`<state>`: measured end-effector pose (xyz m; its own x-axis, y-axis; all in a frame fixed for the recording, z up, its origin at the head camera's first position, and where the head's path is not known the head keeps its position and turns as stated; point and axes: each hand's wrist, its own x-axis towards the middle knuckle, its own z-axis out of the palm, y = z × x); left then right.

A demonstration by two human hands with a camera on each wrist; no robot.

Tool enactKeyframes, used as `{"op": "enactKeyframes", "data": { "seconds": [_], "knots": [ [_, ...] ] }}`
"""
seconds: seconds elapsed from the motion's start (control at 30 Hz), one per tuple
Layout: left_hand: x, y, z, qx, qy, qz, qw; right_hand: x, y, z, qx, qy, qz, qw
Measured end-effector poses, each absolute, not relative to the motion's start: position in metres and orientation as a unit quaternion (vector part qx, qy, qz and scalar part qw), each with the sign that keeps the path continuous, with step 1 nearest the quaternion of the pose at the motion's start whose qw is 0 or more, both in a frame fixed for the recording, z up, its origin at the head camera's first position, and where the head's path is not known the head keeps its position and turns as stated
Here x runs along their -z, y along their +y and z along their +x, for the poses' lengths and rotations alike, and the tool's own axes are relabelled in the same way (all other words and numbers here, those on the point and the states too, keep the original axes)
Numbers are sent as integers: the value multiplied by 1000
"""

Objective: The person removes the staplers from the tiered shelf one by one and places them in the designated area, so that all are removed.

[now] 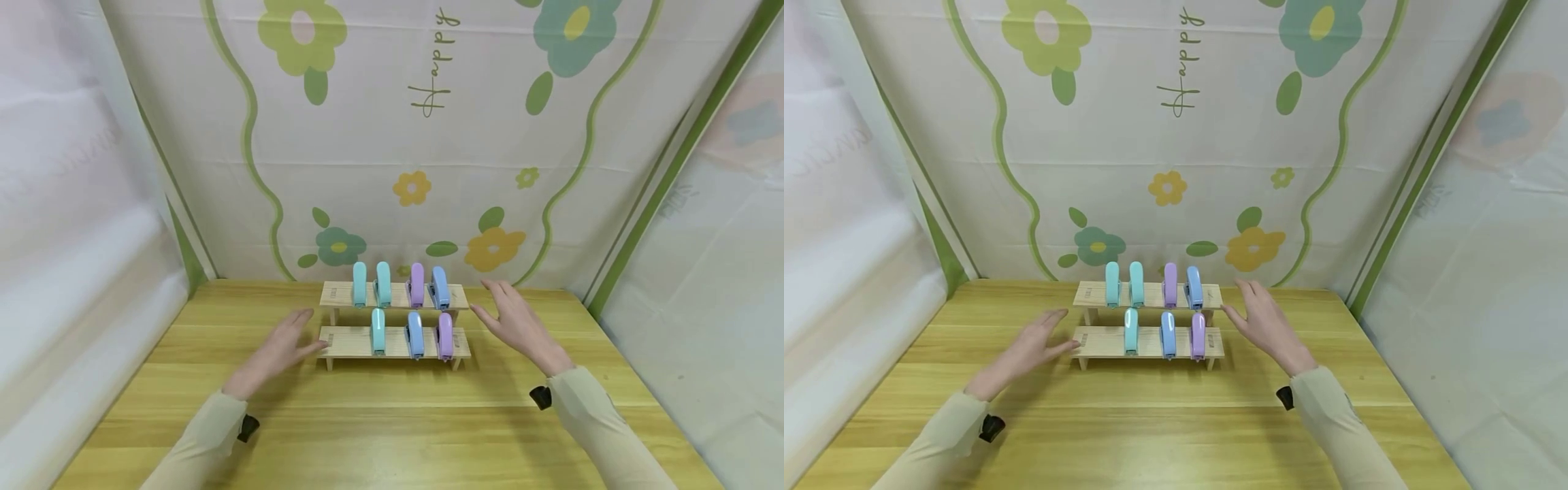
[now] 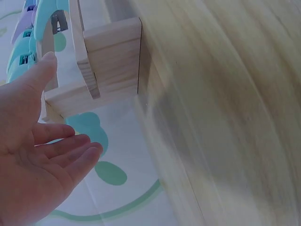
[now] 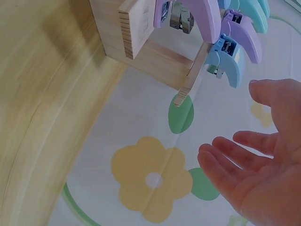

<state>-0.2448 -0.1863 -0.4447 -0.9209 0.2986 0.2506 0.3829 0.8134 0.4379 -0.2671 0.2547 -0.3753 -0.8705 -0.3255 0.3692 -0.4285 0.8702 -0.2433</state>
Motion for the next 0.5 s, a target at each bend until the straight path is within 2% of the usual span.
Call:
{"op": "enactKeyframes", "data": {
  "seconds": [0.5],
  "knots": [
    [448, -175, -243, 255, -946, -187, 78, 372, 240, -268, -195, -947, 206, 153]
  ]
}}
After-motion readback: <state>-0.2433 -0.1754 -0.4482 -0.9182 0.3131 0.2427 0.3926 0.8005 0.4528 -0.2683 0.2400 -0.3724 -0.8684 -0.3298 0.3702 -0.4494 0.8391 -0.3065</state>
